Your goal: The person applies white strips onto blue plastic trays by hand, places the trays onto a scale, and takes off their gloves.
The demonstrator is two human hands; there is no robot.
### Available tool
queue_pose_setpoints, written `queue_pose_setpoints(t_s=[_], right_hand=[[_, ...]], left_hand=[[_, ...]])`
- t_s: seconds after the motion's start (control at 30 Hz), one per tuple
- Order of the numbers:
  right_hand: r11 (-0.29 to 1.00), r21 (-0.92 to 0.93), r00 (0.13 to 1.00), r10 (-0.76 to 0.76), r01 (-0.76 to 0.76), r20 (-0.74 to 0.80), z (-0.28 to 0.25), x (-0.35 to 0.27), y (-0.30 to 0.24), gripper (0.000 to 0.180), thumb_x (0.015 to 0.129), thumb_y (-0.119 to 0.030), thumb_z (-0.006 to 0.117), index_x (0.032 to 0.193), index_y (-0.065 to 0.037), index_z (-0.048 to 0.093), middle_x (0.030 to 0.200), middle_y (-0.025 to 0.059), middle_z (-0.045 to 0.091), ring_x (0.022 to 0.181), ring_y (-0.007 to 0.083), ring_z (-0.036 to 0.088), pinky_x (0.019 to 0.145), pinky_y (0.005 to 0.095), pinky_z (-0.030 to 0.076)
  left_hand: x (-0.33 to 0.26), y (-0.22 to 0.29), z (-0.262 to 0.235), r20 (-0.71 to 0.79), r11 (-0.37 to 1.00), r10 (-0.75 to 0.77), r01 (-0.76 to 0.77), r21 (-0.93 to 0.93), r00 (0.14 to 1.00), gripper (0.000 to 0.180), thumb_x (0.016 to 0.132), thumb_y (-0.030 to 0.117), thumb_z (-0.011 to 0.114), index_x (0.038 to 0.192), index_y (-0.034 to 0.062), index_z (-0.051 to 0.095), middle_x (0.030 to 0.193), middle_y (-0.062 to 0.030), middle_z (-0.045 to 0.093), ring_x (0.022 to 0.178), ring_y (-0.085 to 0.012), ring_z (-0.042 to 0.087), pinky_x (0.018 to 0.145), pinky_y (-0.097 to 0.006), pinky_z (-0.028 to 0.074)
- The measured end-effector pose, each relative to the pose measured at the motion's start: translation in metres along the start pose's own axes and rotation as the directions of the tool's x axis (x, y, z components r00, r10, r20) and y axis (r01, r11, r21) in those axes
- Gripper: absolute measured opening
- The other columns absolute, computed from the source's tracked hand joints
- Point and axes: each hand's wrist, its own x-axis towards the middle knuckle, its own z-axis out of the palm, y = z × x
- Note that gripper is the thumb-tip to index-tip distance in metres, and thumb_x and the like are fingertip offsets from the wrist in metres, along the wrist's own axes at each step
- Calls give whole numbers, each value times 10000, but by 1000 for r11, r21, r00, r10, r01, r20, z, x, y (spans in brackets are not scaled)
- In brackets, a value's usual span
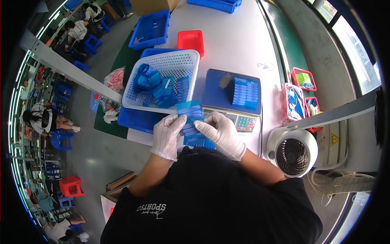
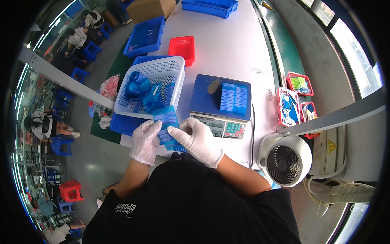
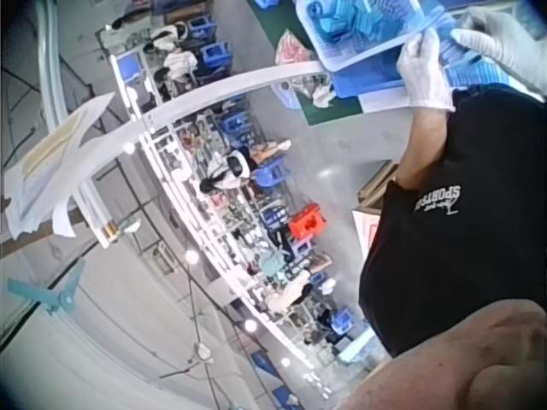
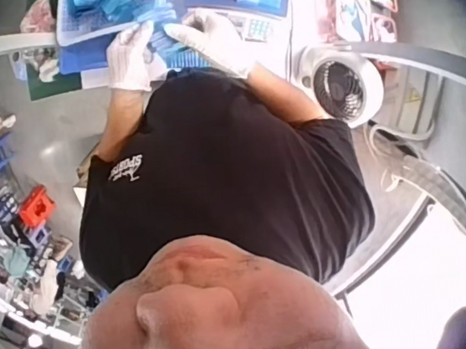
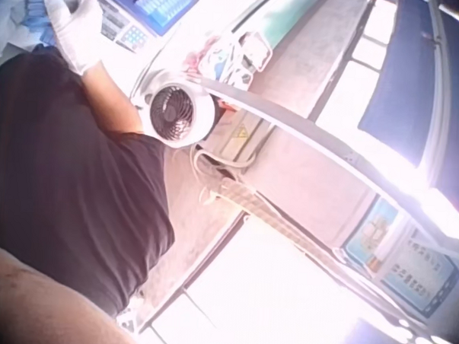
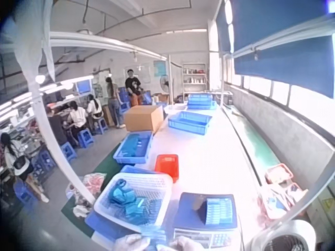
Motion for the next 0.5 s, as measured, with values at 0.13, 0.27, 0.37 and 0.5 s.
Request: queue_pose_setpoints(t_s=[0.13,0.27,0.37,0.5], right_hand=[[979,184,968,-38,85,-248,2,3,-5,274,867,-214,697,912,36,597,803,67,601,716,93,575,640,231,477],[920,19,879,-369,393,-301,7,13,9,179,824,-75,716,959,4,629,860,78,559,714,136,581,641,261,493],[707,-407,692,-689,578,-214,14,13,7,199,793,-46,725,967,-3,639,862,100,571,706,169,584,619,275,487],[715,-487,688,-671,501,-277,15,15,26,232,754,-30,744,963,-24,644,871,107,568,696,186,569,620,281,468]], left_hand=[[8,-4,0,-23,998,64,-65,-16,998,178,833,139,707,938,9,644,811,-16,630,659,-71,552,584,-203,423],[8,3,4,-37,999,54,-54,-2,998,180,837,153,701,934,12,645,776,1,610,630,-65,530,561,-200,401],[-5,5,4,-30,982,94,-87,166,995,142,861,174,673,875,34,653,721,29,568,592,-30,451,523,-199,340],[1,-8,5,31,990,17,-21,137,999,170,877,171,664,880,2,677,755,19,594,664,-27,489,578,-190,381]])
